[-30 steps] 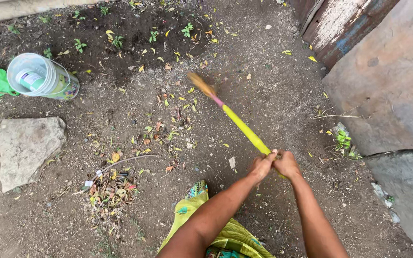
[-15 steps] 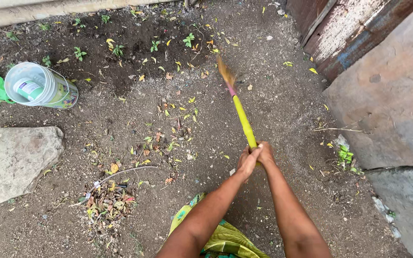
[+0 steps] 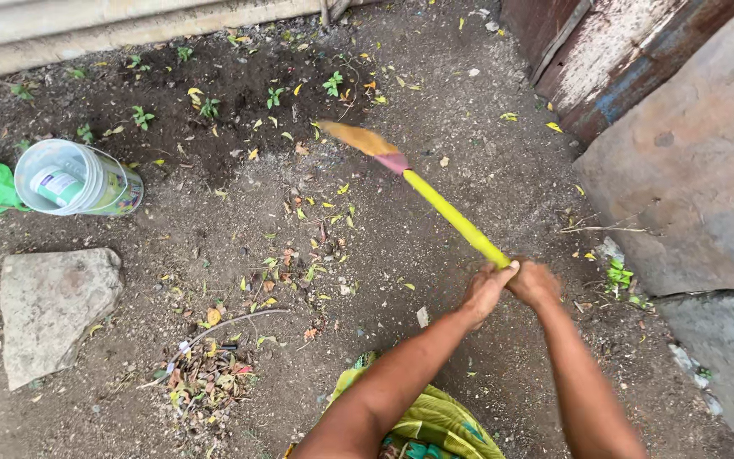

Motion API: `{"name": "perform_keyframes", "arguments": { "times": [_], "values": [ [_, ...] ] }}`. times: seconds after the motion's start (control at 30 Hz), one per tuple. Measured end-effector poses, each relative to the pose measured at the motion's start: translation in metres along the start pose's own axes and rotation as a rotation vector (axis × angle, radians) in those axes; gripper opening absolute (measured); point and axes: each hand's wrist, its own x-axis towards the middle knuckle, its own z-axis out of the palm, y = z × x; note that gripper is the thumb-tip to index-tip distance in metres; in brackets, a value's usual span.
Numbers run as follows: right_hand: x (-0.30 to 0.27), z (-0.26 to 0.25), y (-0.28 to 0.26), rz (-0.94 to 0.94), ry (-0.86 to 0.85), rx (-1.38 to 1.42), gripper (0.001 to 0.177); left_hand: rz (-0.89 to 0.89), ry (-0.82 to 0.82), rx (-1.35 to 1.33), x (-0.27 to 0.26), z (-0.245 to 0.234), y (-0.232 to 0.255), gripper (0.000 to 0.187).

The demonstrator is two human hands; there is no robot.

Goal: The person sweeps the dirt ground using a broom, moving dried leaves and debris into a pile.

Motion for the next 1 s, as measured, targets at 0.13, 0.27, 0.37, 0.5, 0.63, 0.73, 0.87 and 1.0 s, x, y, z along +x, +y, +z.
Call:
{"name": "perform_keyframes", "arguments": {
  "times": [0.13,0.27,0.37,0.5,0.63,0.73,0.87,1.0],
  "values": [
    [0.039,0.065,-0.014,-0.096,0.049,0.378,0.037,-0.076,0.002,0.042,0.006,-0.016,0.000,0.067],
    [0.043,0.076,-0.030,0.052,-0.063,0.310,0.042,-0.307,0.118,0.093,0.016,-0.029,-0.012,0.068],
    [0.021,0.047,-0.025,-0.072,-0.018,0.254,0.038,-0.332,0.113,0.205,0.031,-0.016,-0.024,0.065],
    [-0.016,-0.014,0.015,-0.139,0.010,0.232,0.038,-0.194,0.027,0.182,0.043,0.024,-0.042,0.060],
    [0.001,0.000,0.064,-0.064,0.108,0.192,0.040,-0.164,-0.009,0.179,0.048,0.063,-0.032,0.061],
    [0.046,0.039,0.101,0.008,-0.013,0.439,0.038,-0.224,0.039,0.307,0.054,0.087,-0.024,0.062],
    [0.081,0.057,0.149,-0.027,0.002,0.951,0.025,-0.206,-0.012,0.177,0.071,0.119,-0.022,0.059],
    [0.087,0.052,0.196,0.047,0.060,1.181,0.025,-0.196,-0.067,0.140,0.087,0.169,-0.018,0.058]
  ]
}}
